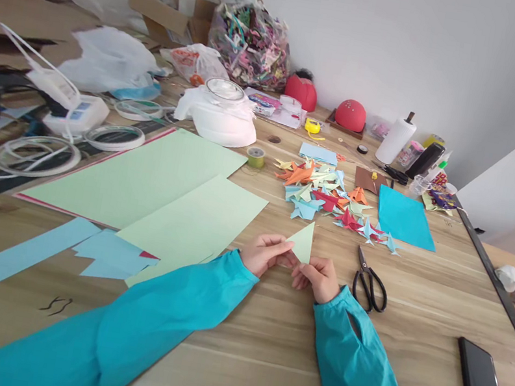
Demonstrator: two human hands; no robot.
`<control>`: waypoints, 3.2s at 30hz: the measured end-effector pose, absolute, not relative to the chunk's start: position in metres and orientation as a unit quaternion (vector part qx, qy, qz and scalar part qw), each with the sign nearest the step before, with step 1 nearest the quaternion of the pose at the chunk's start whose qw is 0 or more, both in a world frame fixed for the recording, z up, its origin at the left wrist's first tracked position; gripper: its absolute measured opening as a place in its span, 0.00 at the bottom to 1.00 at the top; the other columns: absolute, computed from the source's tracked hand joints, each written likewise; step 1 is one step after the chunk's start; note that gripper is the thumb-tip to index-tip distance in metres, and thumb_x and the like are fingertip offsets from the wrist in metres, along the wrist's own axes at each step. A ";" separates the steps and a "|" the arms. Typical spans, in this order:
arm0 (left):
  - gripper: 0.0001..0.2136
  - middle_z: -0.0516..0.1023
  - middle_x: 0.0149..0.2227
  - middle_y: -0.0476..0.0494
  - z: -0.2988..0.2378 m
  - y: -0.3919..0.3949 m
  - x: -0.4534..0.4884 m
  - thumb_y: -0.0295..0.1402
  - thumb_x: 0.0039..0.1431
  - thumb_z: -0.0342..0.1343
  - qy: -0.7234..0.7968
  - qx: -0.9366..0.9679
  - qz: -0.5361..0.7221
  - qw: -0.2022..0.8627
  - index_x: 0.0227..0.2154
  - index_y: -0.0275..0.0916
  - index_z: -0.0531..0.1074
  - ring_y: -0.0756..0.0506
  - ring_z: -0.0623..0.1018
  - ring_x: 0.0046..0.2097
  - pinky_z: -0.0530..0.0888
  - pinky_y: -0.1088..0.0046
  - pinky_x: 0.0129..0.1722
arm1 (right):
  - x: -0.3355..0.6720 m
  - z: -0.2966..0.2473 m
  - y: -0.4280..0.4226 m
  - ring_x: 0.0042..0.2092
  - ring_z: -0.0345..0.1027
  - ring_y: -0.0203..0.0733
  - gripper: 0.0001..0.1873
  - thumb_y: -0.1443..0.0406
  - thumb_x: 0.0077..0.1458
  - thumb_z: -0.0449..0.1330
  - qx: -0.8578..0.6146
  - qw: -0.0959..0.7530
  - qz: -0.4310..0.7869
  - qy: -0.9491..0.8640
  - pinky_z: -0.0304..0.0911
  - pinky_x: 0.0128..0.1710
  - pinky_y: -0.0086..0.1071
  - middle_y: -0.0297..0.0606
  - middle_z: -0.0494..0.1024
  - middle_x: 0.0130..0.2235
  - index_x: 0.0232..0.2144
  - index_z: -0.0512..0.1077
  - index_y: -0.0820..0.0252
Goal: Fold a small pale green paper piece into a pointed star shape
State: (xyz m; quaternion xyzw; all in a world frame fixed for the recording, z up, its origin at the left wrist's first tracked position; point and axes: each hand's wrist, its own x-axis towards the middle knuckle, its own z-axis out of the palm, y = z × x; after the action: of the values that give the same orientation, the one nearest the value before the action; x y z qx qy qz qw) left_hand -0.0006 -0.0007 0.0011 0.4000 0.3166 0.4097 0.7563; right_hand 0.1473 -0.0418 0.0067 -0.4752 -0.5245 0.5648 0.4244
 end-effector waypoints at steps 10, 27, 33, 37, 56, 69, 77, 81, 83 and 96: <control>0.12 0.75 0.21 0.48 0.001 -0.001 -0.002 0.38 0.37 0.63 0.312 0.487 0.373 0.725 0.20 0.32 0.72 0.48 0.74 0.27 0.72 0.70 0.33 | 0.145 0.005 -0.041 0.15 0.60 0.30 0.18 0.54 0.44 0.59 -0.488 0.425 0.552 -0.527 0.57 0.16 0.25 0.34 0.71 0.14 0.17 0.71 0.65; 0.17 0.75 0.20 0.42 0.000 0.000 -0.001 0.44 0.40 0.60 0.289 0.401 0.382 0.781 0.19 0.30 0.72 0.47 0.74 0.25 0.72 0.68 0.32 | 0.148 0.006 -0.040 0.14 0.61 0.31 0.17 0.56 0.43 0.59 -0.482 0.416 0.580 -0.508 0.57 0.16 0.25 0.35 0.71 0.13 0.16 0.71 0.65; 0.16 0.74 0.21 0.45 0.000 0.001 0.001 0.43 0.39 0.61 0.303 0.356 0.412 0.782 0.20 0.31 0.70 0.48 0.75 0.25 0.72 0.70 0.29 | 0.151 0.005 -0.041 0.14 0.60 0.31 0.16 0.58 0.42 0.60 -0.481 0.433 0.566 -0.511 0.56 0.15 0.25 0.35 0.70 0.12 0.13 0.71 0.64; 0.14 0.75 0.22 0.48 -0.001 0.001 0.001 0.37 0.34 0.65 0.323 0.386 0.409 0.761 0.22 0.32 0.71 0.50 0.74 0.25 0.72 0.71 0.31 | 0.152 0.004 -0.041 0.13 0.60 0.31 0.15 0.59 0.42 0.60 -0.477 0.442 0.565 -0.508 0.56 0.14 0.25 0.34 0.70 0.11 0.13 0.71 0.64; 0.14 0.71 0.18 0.50 0.010 -0.011 -0.001 0.39 0.37 0.63 0.315 0.565 0.293 0.704 0.21 0.32 0.70 0.52 0.69 0.23 0.67 0.76 0.26 | 0.147 0.012 -0.042 0.13 0.51 0.29 0.20 0.55 0.45 0.59 -0.519 0.425 0.478 -0.566 0.45 0.12 0.25 0.29 0.61 0.10 0.13 0.66 0.64; 0.09 0.72 0.19 0.48 0.004 -0.012 0.001 0.34 0.38 0.61 0.323 0.583 0.282 0.690 0.21 0.32 0.71 0.52 0.70 0.23 0.67 0.76 0.26 | 0.146 0.009 -0.042 0.15 0.56 0.30 0.18 0.55 0.45 0.59 -0.532 0.493 0.465 -0.507 0.51 0.14 0.25 0.31 0.66 0.12 0.14 0.69 0.64; 0.11 0.72 0.17 0.48 0.001 -0.010 0.002 0.36 0.36 0.63 0.331 0.571 0.287 0.694 0.18 0.32 0.70 0.52 0.70 0.23 0.68 0.75 0.26 | 0.148 0.000 -0.038 0.15 0.58 0.30 0.15 0.57 0.43 0.61 -0.518 0.534 0.486 -0.459 0.52 0.13 0.24 0.31 0.67 0.14 0.16 0.71 0.63; 0.12 0.72 0.18 0.49 0.002 -0.011 0.003 0.37 0.36 0.63 0.333 0.568 0.299 0.691 0.19 0.32 0.70 0.52 0.70 0.22 0.68 0.76 0.25 | 0.149 -0.004 -0.036 0.13 0.57 0.30 0.18 0.56 0.46 0.59 -0.506 0.540 0.503 -0.446 0.52 0.12 0.24 0.31 0.66 0.12 0.15 0.69 0.64; 0.12 0.71 0.18 0.49 0.003 -0.012 0.003 0.37 0.36 0.63 0.336 0.562 0.307 0.691 0.19 0.32 0.70 0.52 0.70 0.22 0.68 0.76 0.24 | 0.150 -0.005 -0.035 0.13 0.57 0.31 0.18 0.56 0.46 0.59 -0.503 0.544 0.506 -0.442 0.52 0.11 0.25 0.32 0.67 0.13 0.16 0.70 0.64; 0.16 0.74 0.22 0.45 0.007 -0.006 0.000 0.40 0.38 0.62 0.331 0.495 0.407 0.693 0.26 0.31 0.73 0.48 0.73 0.25 0.70 0.74 0.21 | 0.145 0.009 -0.040 0.15 0.57 0.30 0.15 0.57 0.45 0.60 -0.501 0.489 0.472 -0.537 0.54 0.14 0.25 0.33 0.70 0.15 0.19 0.72 0.64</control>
State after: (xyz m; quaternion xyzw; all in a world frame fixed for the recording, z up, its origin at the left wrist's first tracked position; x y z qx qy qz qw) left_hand -0.0005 -0.0062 0.0073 0.4948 0.3313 0.4069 0.6927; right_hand 0.1454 -0.0402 0.0094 -0.5005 -0.5365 0.4722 0.4885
